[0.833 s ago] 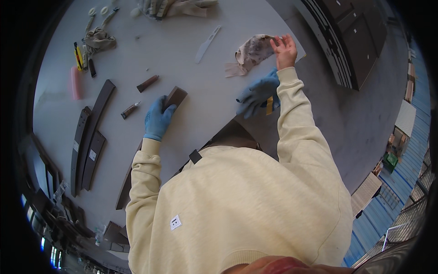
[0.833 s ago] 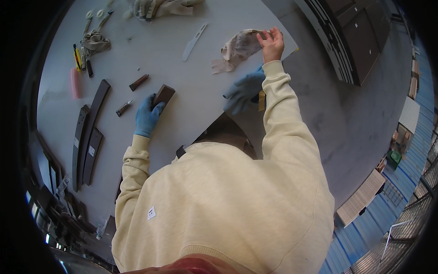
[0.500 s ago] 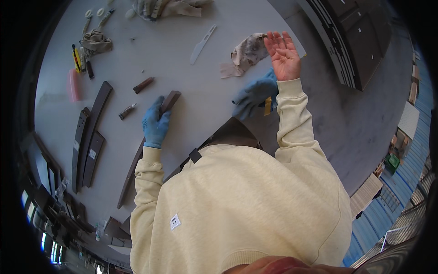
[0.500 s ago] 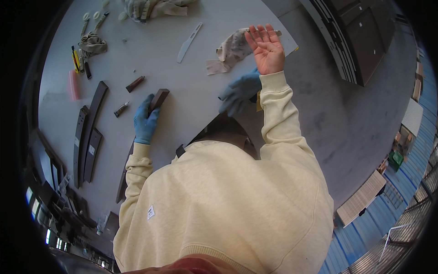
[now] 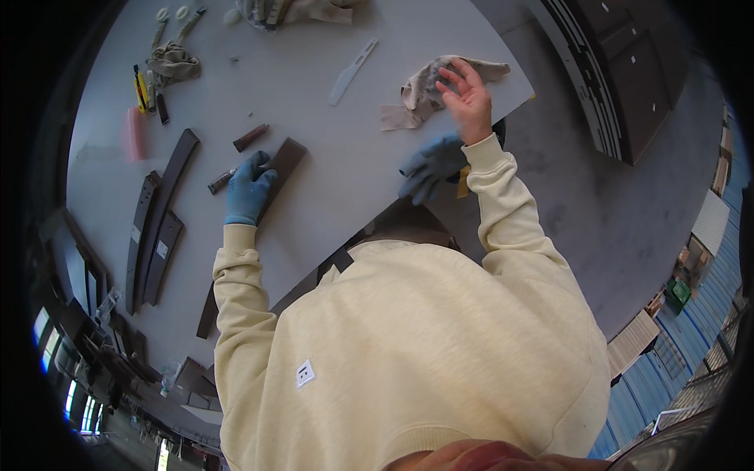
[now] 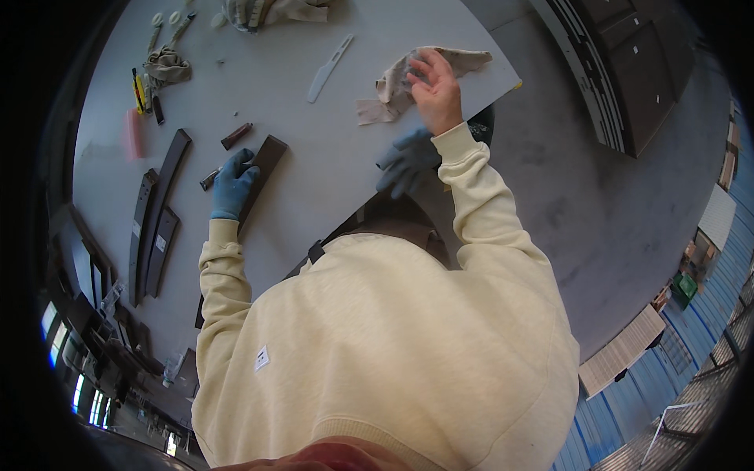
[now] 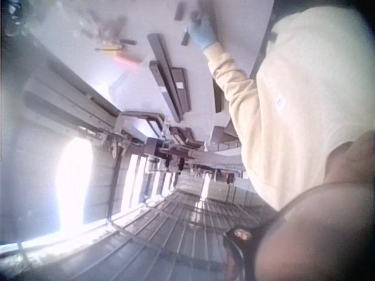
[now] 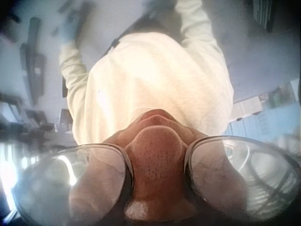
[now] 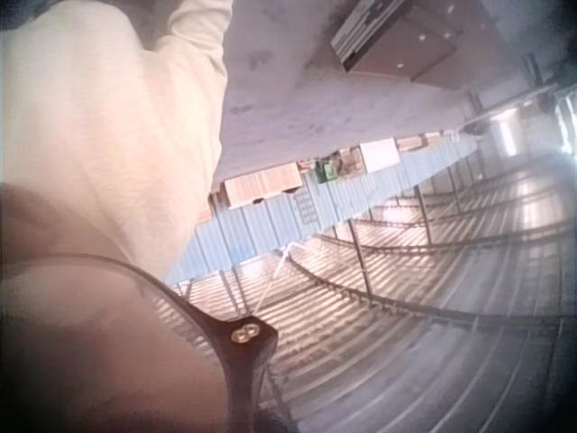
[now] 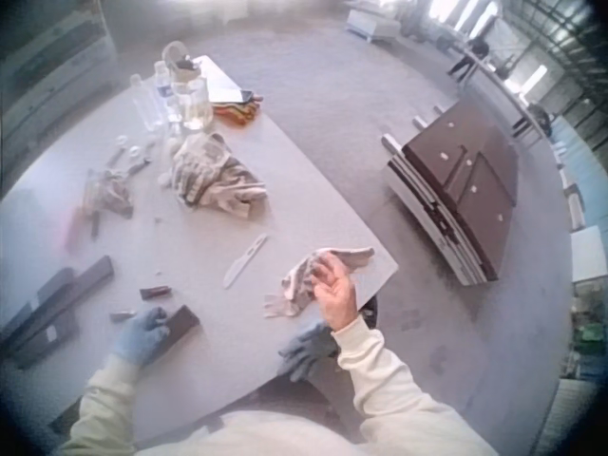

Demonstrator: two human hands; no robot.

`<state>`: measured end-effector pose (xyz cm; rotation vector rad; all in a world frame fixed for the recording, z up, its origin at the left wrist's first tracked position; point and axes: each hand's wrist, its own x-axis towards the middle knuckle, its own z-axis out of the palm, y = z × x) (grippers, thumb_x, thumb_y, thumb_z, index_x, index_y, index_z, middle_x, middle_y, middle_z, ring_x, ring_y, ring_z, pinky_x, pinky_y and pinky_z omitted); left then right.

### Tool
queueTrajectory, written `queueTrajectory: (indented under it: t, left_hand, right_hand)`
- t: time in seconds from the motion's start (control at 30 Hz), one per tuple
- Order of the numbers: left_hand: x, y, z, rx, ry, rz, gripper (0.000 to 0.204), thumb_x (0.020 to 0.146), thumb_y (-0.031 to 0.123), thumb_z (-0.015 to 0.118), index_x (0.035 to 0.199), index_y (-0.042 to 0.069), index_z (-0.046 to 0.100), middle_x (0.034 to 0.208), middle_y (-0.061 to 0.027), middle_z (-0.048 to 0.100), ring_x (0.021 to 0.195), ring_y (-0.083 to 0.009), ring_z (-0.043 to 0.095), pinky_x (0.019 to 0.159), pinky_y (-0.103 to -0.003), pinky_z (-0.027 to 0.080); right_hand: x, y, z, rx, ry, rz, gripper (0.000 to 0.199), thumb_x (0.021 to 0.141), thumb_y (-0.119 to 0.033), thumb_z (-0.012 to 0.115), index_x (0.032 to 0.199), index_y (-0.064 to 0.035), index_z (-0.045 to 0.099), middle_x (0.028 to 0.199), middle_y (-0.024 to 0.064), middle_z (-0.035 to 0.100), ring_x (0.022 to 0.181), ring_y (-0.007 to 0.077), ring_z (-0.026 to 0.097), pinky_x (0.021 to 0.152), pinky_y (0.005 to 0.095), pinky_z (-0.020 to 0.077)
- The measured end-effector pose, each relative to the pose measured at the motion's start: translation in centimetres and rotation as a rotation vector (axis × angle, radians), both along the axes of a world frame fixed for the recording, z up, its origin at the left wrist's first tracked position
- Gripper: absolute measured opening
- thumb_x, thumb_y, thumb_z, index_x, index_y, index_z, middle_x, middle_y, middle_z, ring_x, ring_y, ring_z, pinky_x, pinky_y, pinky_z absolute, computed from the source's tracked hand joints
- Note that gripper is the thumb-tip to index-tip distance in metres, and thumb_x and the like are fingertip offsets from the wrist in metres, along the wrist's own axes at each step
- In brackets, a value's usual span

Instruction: The person wipes a wooden strip with a cloth, applies wood filler to a defect using a plastic spreader, and smooths the filler. They then place the strip on a larger wooden panel and arrange other wooden pieces on the table.

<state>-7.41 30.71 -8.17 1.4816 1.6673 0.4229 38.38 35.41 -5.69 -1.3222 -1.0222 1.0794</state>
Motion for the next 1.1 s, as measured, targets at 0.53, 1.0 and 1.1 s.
queueTrajectory:
  t: [0.53,1.0,1.1]
  left_hand:
    - [16.8,2.3,6.5,0.56,0.185,-0.04,0.04,0.09,0.031,0.077,0.116,0.001,0.074,0.107,-0.0169,0.075,0.097,-0.0346,0.071,0.087,-0.044,0.054]
    - [32.9,8.1,7.7,-0.234,-1.239,0.137,0.018,0.1,0.015,0.067,0.113,0.005,0.073,0.11,-0.0086,0.075,0.094,-0.0229,0.07,0.088,-0.033,0.055]
    - [33.1,6.7,12.2,-0.146,-1.347,0.013,0.021,0.104,0.007,0.062,0.124,0.003,0.067,0.111,-0.0049,0.072,0.1,-0.0154,0.067,0.092,-0.029,0.054]
  right_hand:
    - [-1.1,-0.9,0.2,-0.061,0.308,-0.048,0.066,0.094,0.012,0.055,0.157,0.0045,0.035,0.158,0.0153,0.038,0.142,0.0304,0.049,0.109,0.0436,0.0554]
    - [3.0,-3.7,8.9,0.293,0.332,-0.101,0.07,0.11,-0.034,0.055,0.165,-0.007,0.02,0.166,0.0181,0.024,0.146,0.035,0.045,0.11,0.0522,0.0531]
    - [1.8,-4.1,12.0,0.492,0.253,-0.069,0.083,0.11,-0.046,0.052,0.169,-0.0157,0.002,0.171,0.0177,0.015,0.152,0.0365,0.036,0.113,0.0538,0.0493]
